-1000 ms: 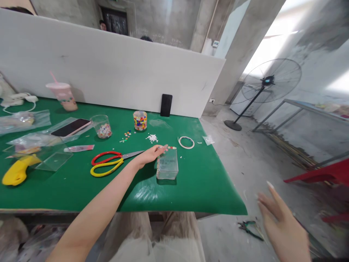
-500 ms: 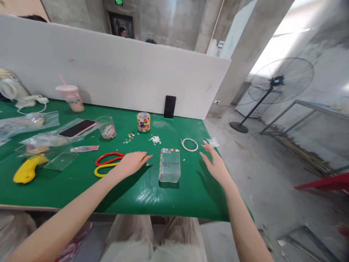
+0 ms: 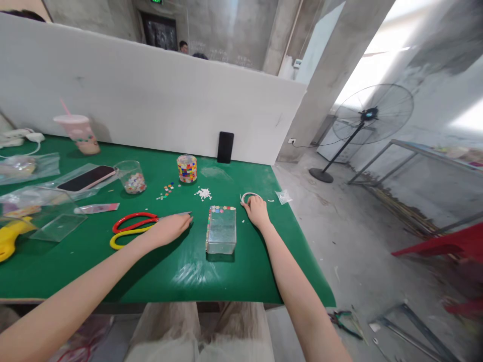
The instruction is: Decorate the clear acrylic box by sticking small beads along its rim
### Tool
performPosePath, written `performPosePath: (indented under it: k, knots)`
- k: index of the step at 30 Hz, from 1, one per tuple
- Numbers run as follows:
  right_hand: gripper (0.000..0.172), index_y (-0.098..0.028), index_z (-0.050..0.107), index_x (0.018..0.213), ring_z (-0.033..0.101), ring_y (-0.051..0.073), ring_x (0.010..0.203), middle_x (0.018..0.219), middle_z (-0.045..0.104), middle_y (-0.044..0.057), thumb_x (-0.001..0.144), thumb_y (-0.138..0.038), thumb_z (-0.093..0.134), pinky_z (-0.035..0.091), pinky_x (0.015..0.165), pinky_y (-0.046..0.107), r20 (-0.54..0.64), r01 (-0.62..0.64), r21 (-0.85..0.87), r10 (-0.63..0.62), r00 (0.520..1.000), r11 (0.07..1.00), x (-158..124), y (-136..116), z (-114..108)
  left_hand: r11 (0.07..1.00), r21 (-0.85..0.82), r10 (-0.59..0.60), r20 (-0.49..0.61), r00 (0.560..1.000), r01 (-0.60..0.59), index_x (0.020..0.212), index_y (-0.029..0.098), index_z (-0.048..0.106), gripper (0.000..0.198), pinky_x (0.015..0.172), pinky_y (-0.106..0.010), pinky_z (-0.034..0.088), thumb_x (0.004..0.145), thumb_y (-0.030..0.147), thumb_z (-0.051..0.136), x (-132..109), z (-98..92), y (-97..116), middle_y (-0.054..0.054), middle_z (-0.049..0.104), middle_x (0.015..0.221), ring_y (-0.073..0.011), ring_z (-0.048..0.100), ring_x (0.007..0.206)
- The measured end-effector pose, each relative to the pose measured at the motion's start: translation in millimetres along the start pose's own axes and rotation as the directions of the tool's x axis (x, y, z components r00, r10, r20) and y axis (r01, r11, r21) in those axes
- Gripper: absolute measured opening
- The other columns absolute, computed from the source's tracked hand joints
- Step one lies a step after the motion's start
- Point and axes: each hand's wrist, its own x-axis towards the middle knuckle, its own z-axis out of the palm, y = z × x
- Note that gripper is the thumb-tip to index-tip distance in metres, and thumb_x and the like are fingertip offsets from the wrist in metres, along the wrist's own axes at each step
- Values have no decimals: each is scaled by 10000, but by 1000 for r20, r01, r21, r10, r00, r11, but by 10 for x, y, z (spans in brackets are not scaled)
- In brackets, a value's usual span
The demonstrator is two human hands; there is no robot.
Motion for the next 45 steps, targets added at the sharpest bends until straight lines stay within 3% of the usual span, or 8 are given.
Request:
performPosePath:
  k: [6, 9, 13, 18, 20, 24, 33, 45]
  knots:
    - [337, -163, 606, 1234, 673, 212, 1006, 1207, 656, 90, 956, -354, 617, 587, 849, 421, 19, -2, 247, -3, 1000, 969, -45, -91, -183, 936, -346, -34, -267, 963, -63, 674, 196, 570, 479, 478, -247, 409, 996, 508, 400, 68, -413, 231, 51, 525, 425, -124, 487, 412]
    - [290, -147, 626, 1142, 672, 145, 792, 1012, 686, 49, 971, -379, 591, 587, 695, 320, -8, 73, 428, -78, 997, 901, -86, -281, -498, 864, -480, -52, -382, 923, -150, 731, 191, 623, 447, 418, -238, 349, 929, 565, 480, 52, -651, 547, 21, 621, 471, -112, 451, 372]
    - [352, -184, 567, 940, 501, 76, 469, 555, 523, -80, 1022, -496, 425, 472, 523, 227, -124, 296, 614, -281, 952, 731, -216, -731, -1188, 750, -589, -23, -480, 877, -302, 797, 174, 689, 399, 475, -215, 458, 915, 523, 535, 35, -933, 942, -61, 766, 727, -161, 689, 636]
    - [279, -234, 513, 866, 445, 62, 401, 499, 489, -96, 1000, -478, 493, 379, 436, 202, -306, 517, 677, -439, 845, 524, -499, -1173, -1728, 476, -712, -38, -603, 797, -516, 820, 169, 742, 279, 418, -187, 437, 914, 402, 622, 49, -1088, 1193, -28, 721, 623, -110, 622, 518]
    - [175, -237, 548, 895, 455, 57, 390, 505, 510, -90, 1013, -362, 512, 352, 412, 192, -406, 592, 682, -452, 795, 429, -570, -1240, -1710, 352, -740, -17, -617, 787, -573, 827, 175, 755, 209, 397, -173, 423, 912, 331, 646, 31, -1084, 1227, 0, 688, 558, -80, 553, 440]
    - [84, -244, 612, 947, 464, 62, 391, 516, 517, -77, 997, -262, 547, 318, 379, 188, -511, 652, 681, -421, 750, 334, -603, -1278, -1537, 332, -737, 47, -611, 790, -590, 794, 192, 741, 203, 444, -156, 474, 941, 274, 627, -51, -1038, 1261, 24, 693, 559, -55, 532, 418]
    - [91, -254, 592, 953, 403, 58, 374, 518, 486, -84, 1006, -249, 518, 291, 374, 190, -402, 558, 740, -419, 815, 376, -653, -1336, -1466, 161, -867, 14, -475, 880, -471, 755, 201, 745, 291, 444, -127, 458, 963, 362, 621, -36, -997, 1265, 36, 618, 528, -45, 528, 445]
    - [147, -259, 584, 927, 238, 47, 393, 525, 352, -94, 1025, -304, 483, 148, 350, 190, -247, 425, 828, -443, 862, 366, -668, -1345, -1561, 147, -860, 44, -488, 872, -489, 813, 237, 762, 157, 390, -123, 429, 922, 309, 675, -44, -1014, 1252, 49, 618, 491, -57, 569, 431]
